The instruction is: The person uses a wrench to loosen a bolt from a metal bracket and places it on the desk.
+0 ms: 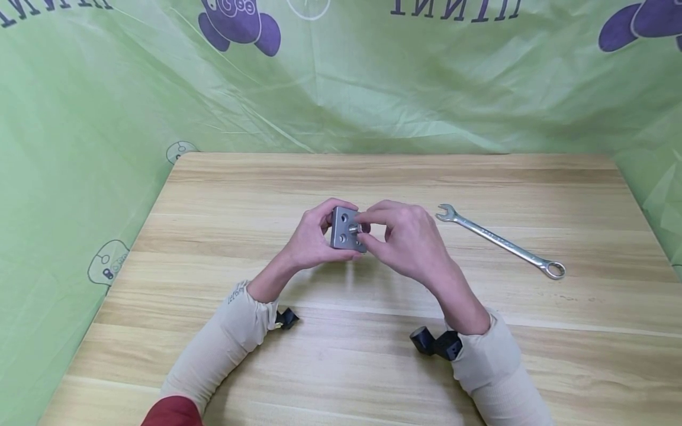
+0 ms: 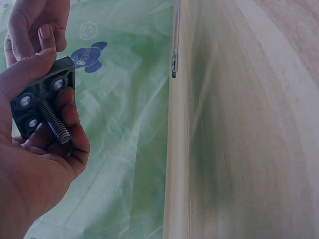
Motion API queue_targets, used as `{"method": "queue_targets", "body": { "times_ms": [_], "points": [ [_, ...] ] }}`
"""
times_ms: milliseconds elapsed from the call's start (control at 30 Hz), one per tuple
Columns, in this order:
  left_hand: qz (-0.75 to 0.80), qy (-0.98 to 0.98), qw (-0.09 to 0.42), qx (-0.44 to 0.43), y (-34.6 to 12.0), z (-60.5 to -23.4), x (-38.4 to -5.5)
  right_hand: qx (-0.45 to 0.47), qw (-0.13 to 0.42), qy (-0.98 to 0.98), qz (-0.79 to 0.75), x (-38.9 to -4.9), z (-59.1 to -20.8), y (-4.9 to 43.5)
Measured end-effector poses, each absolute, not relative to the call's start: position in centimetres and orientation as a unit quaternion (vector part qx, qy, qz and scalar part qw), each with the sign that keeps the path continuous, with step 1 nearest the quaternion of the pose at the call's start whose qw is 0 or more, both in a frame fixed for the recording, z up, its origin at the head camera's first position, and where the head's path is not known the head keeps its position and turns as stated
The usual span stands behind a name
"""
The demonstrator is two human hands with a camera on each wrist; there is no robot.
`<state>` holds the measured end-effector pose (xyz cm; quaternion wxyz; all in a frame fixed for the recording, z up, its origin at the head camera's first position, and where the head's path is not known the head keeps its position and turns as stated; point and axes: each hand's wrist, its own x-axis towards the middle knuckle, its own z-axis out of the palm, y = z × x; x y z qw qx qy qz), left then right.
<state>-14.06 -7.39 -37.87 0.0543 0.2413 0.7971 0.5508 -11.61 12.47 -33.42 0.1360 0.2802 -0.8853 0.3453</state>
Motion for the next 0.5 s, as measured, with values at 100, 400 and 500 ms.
{"method": "queue_targets", "body": {
  "times_ms": [100, 400, 500],
  "points": [
    [0.551, 0.797, 0.056, 0.241, -7.37, -37.87, -14.06, 0.294, 0.142, -0.881, 0.342, -11.65, -33.45, 12.44],
    [0.549, 0.797, 0.054, 0.246, -7.3, -37.97, -14.07, 0.322, 0.147, -0.872, 0.338, -11.67, -33.48, 12.37],
    [0.547, 0.799, 0.053, 0.245, -7.31, -38.02, -14.05, 0.325, 0.145, -0.87, 0.34, -11.65, -33.5, 12.38]
  ]
}}
